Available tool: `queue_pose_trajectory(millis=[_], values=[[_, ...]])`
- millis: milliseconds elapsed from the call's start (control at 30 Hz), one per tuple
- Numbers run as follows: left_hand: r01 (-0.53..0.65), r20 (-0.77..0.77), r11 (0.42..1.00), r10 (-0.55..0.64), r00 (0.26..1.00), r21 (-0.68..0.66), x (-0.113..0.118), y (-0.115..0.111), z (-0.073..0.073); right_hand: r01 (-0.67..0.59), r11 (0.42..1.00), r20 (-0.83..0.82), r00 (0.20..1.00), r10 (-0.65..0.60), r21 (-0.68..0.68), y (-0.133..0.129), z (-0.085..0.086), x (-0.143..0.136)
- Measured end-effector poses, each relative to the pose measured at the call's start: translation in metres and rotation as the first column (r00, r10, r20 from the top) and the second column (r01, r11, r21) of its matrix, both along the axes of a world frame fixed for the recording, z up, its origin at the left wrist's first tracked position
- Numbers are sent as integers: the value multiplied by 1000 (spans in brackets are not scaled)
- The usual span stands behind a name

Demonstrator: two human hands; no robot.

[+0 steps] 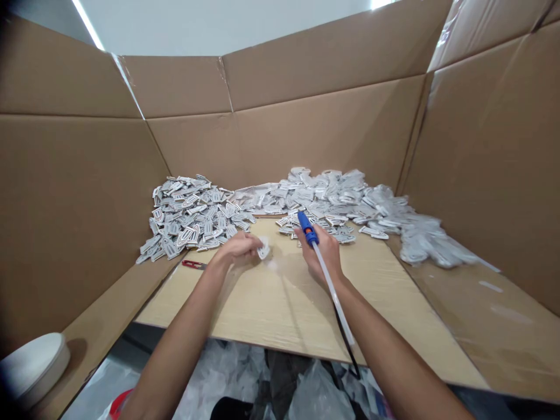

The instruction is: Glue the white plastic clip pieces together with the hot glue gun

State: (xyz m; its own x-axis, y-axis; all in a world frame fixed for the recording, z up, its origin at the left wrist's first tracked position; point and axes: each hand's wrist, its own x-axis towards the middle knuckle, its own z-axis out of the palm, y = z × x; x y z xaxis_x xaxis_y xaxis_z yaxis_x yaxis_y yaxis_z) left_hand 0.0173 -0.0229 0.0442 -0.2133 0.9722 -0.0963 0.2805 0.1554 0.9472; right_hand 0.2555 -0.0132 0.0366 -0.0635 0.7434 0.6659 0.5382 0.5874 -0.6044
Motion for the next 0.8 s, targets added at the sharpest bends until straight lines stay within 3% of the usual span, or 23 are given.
queue_pose_trajectory(millis=[33, 100, 167, 200, 333, 467, 633, 733, 800], values=[[-105, 64, 988, 98, 993, 112, -7, 2, 5, 10, 999, -10, 1000, -10, -42, 2, 0, 1], [-325, 317, 850, 200, 927, 414, -16, 8, 14, 26, 995, -2, 1000, -26, -99, 5, 0, 1], [-446, 506, 719, 152, 849, 533, -19, 13, 17, 36, 990, 62, 998, -28, -133, 8, -2, 0], [-463, 535, 708, 143, 833, 533, -18, 15, 16, 44, 989, 117, 993, -28, -140, 10, -3, 0], [-352, 318, 850, 234, 919, 392, -4, 17, 0, 117, 984, 394, 918, -56, -134, 21, -10, 1], [-208, 147, 934, 171, 974, 291, 11, 14, -13, 141, 954, 499, 867, 10, -265, 34, -16, 5], [-45, 143, 968, 10, 990, 246, 23, 10, -17, 69, 953, 429, 901, 68, -296, 40, -15, 6], [86, 237, 981, -127, 963, 175, 30, 7, -16, -104, 967, 271, 948, 167, -233, 32, -10, 2], [244, 344, 963, -268, 900, 112, 35, 4, -16, -228, 957, 191, 946, 260, -178, 23, -6, -4]])
